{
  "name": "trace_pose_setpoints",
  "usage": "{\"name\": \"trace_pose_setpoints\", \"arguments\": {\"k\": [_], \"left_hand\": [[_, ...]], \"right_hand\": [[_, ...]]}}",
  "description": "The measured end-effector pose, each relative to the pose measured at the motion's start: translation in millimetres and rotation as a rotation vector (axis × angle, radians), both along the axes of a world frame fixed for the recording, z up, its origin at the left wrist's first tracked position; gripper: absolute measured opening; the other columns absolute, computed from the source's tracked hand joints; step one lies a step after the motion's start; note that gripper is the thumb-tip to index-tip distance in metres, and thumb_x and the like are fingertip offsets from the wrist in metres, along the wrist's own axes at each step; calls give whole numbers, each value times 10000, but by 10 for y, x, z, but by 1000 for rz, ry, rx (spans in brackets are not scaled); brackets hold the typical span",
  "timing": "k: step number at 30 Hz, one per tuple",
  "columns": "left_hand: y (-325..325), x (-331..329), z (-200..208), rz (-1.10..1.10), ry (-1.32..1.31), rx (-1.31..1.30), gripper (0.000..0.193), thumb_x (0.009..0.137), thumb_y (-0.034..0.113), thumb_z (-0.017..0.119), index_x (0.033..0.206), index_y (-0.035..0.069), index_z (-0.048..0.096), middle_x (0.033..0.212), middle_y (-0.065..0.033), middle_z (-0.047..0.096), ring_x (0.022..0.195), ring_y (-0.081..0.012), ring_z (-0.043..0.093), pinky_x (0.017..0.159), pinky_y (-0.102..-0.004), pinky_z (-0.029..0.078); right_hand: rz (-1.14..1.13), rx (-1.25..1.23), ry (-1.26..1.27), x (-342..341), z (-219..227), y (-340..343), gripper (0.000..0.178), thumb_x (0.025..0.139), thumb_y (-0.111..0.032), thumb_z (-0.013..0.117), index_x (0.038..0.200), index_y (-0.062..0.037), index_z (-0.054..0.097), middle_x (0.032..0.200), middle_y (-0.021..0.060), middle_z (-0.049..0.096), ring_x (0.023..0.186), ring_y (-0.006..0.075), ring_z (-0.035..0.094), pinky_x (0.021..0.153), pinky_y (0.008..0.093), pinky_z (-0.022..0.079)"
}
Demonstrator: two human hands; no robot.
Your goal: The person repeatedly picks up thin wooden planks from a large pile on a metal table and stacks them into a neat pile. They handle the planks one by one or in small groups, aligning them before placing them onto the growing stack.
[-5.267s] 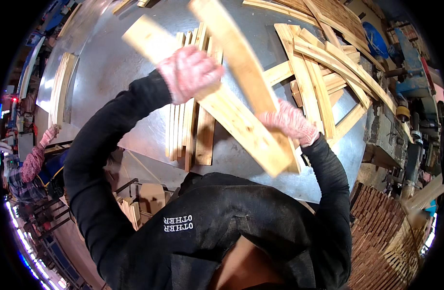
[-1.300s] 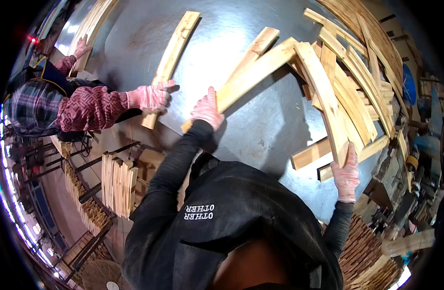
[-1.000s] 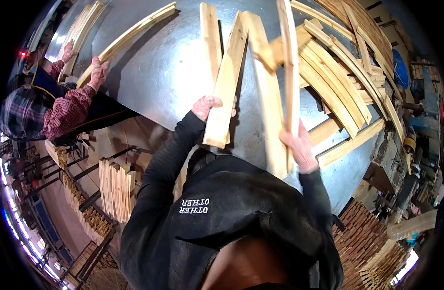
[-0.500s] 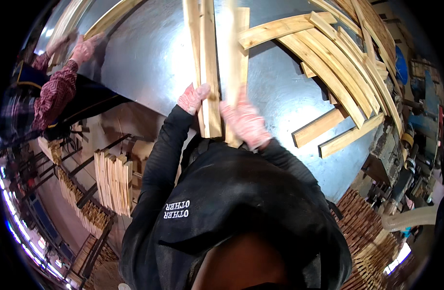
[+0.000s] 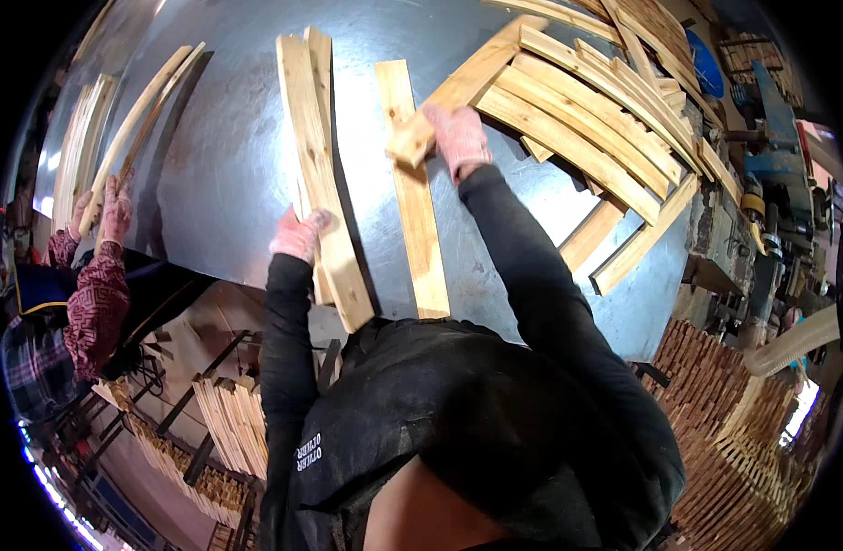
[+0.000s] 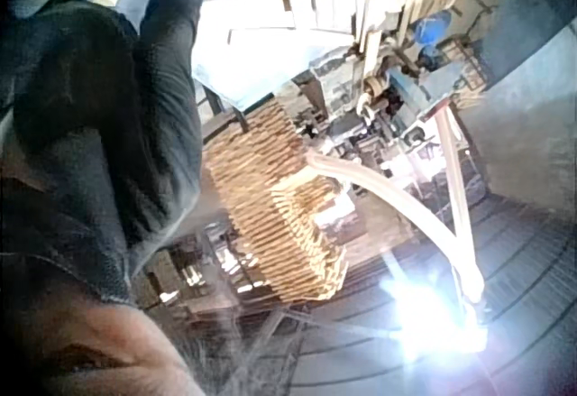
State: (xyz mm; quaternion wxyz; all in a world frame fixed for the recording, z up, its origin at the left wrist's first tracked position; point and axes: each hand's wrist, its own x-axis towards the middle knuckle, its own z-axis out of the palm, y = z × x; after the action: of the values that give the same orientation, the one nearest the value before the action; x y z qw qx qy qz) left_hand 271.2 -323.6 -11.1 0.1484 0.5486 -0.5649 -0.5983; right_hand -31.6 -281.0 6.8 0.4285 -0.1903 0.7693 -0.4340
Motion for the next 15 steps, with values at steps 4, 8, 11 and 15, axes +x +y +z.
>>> {"name": "trace_pose_setpoints", "arguments": {"k": [4,8,11,15], "left_hand": [[-204,45,-397,-15,-232,-155,639,819,321,671,1307,-43,475,1151,-185,656,1052,-287,632,940,-359,484],[110,-587,-35,-6,-439,-136,1101,707,399,797,1486,-38,154,1330,-247,533,1202,-321,548,1038,-365,419],[-47,-372,-405,25,-382,-4,1172,682,398,821,1503,-33,104,1333,-264,523,1219,-306,537,1035,-350,420],[-278,-194,-400,-127,-219,1,1037,712,446,811,1440,-31,246,1295,-230,560,1208,-284,549,1006,-358,448]], "right_hand": [[454,6,348,941,-133,701,509,901,-315,580,1173,103,478,1009,289,649,937,446,627,851,458,513],[987,65,430,1433,230,947,587,932,-437,474,1334,-9,462,1232,243,596,1130,415,574,977,441,455],[702,124,885,1269,-151,1216,842,864,-490,595,1480,-13,276,1426,243,437,1299,387,443,1062,430,381],[820,387,930,1262,-312,1332,1005,791,-465,692,1516,-9,167,1487,268,324,1389,413,301,1129,423,304]]}}
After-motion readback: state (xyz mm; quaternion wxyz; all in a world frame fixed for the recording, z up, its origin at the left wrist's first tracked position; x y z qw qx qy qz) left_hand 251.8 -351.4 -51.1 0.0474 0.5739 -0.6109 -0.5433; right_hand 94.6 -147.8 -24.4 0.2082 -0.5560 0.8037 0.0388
